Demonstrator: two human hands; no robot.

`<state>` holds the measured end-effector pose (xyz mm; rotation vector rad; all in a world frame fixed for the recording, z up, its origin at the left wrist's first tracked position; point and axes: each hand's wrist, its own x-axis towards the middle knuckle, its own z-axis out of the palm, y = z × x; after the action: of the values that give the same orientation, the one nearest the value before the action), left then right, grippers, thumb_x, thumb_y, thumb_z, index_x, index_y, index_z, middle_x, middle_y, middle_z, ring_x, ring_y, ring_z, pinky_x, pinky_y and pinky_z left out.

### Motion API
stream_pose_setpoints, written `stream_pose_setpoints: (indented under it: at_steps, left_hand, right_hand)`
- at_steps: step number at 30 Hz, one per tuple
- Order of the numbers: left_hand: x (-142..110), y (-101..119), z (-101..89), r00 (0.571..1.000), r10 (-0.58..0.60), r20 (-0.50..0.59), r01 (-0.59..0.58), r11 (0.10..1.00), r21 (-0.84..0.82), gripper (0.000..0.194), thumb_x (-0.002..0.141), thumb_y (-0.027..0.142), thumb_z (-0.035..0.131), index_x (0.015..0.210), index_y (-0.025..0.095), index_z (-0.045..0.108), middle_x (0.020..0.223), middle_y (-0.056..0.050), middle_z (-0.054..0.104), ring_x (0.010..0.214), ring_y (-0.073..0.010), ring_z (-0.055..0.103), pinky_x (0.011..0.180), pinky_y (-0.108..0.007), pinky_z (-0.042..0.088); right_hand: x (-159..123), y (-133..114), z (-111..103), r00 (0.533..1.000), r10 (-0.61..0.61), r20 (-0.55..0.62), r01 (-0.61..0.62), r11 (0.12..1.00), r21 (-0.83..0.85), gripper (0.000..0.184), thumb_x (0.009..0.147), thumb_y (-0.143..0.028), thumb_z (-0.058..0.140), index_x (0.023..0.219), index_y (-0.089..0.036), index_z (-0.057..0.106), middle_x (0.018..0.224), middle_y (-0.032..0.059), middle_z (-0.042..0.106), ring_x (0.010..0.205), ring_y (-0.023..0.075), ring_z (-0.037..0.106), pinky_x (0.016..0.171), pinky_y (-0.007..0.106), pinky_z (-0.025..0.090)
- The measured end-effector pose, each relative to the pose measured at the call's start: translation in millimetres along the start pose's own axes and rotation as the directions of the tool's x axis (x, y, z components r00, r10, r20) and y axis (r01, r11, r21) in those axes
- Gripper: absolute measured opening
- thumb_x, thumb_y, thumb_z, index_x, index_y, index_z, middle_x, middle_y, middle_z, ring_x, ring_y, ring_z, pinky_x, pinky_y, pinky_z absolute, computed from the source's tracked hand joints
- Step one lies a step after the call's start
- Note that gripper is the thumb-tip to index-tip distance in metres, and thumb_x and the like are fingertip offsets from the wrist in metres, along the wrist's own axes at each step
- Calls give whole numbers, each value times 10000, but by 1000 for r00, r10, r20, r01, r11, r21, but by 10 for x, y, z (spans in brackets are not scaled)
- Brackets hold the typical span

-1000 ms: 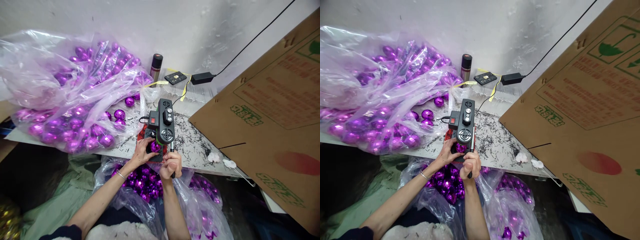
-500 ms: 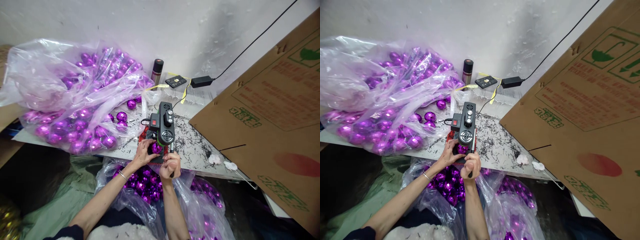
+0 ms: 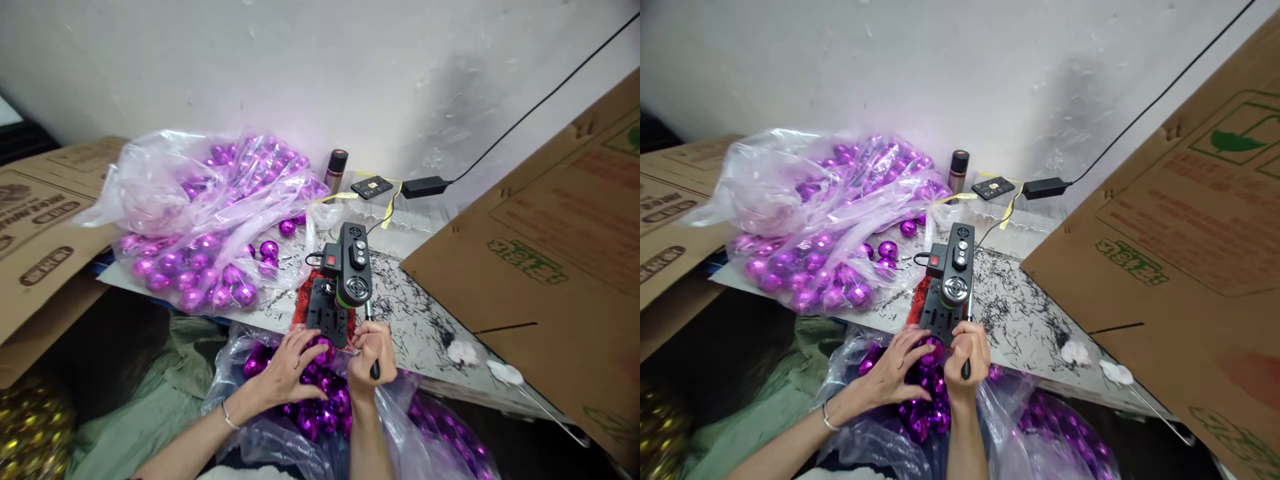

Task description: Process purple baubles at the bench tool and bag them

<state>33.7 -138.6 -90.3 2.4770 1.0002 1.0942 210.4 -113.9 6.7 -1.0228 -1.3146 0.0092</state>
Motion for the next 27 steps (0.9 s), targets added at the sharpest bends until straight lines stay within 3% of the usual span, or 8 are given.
stream_pose_setpoints:
  at_steps: [4,7,12,16,18,20,23,27]
  left_hand:
    - [362,-316,-337,976,-96,-197,115,990,87,433,1091,426,576,1487,252,593,1410,-168,708,1295,-319,694,1108,-535,573]
    - [924,-824,-711,875,-333,-351,408,897,168,351,1118,322,447,1360,202,670,1314,-182,742,1246,-335,707,1120,-554,551]
    - [1566,-1440,-1094,620,-769,-156,775,568,277,470,1082,466,551,1284,61,678,1143,-282,767,1131,-433,750,977,-540,586]
    - [1666,-1557,-1081,587,-807,-59,786,552,279,543,1004,598,676,1151,78,730,1095,-278,791,1142,-451,750,995,-539,579]
    - [1645,-1549,-1076,591,-805,-51,802,579,147,536,1004,585,689,1224,98,721,1144,-237,801,1150,-403,750,1013,-521,587]
    - [1587,-1504,-1109,582,-812,-40,794,578,-189,512,1025,540,681,1315,118,697,1221,-203,796,1139,-341,755,1005,-495,614]
    - [1414,-1341,-1187,561,-827,32,632,403,-662,449,1064,466,641,1370,140,684,1278,-186,788,1085,-278,778,985,-479,657]
    - [1061,-946,-1126,530,-835,150,502,166,-849,384,1018,424,719,1294,159,736,1215,-147,817,1050,-247,804,998,-434,675]
  right_hand:
    - [-44,50,21,1000,9,-18,-9,1000,24,387,1067,-169,474,691,-233,534,688,-9,589,670,152,608,612,314,448]
    - [-11,39,37,1000,-7,-26,8,999,39,391,1070,-162,475,688,-229,524,679,-17,575,664,141,602,599,299,431]
    - [9,24,61,999,-27,-32,29,998,59,391,1073,-127,461,697,-223,515,665,-31,549,686,127,612,630,279,442]
    - [-4,38,68,999,-21,-37,23,998,63,396,1075,-131,461,693,-224,511,661,-31,543,679,130,611,624,280,444]
    - [-11,44,61,999,-22,-35,25,998,64,396,1076,-138,462,694,-223,512,662,-28,547,674,131,609,617,281,441]
    - [-13,40,52,999,-17,-30,19,998,63,395,1077,-142,463,695,-223,516,664,-24,552,675,133,611,617,284,441]
    - [12,14,51,999,-6,-33,8,998,57,400,1077,-150,469,688,-224,520,646,-24,542,668,142,614,623,298,446]
    - [129,-72,80,997,6,-83,-2,999,41,410,1080,-172,490,676,-229,525,606,-41,505,637,145,600,603,303,425]
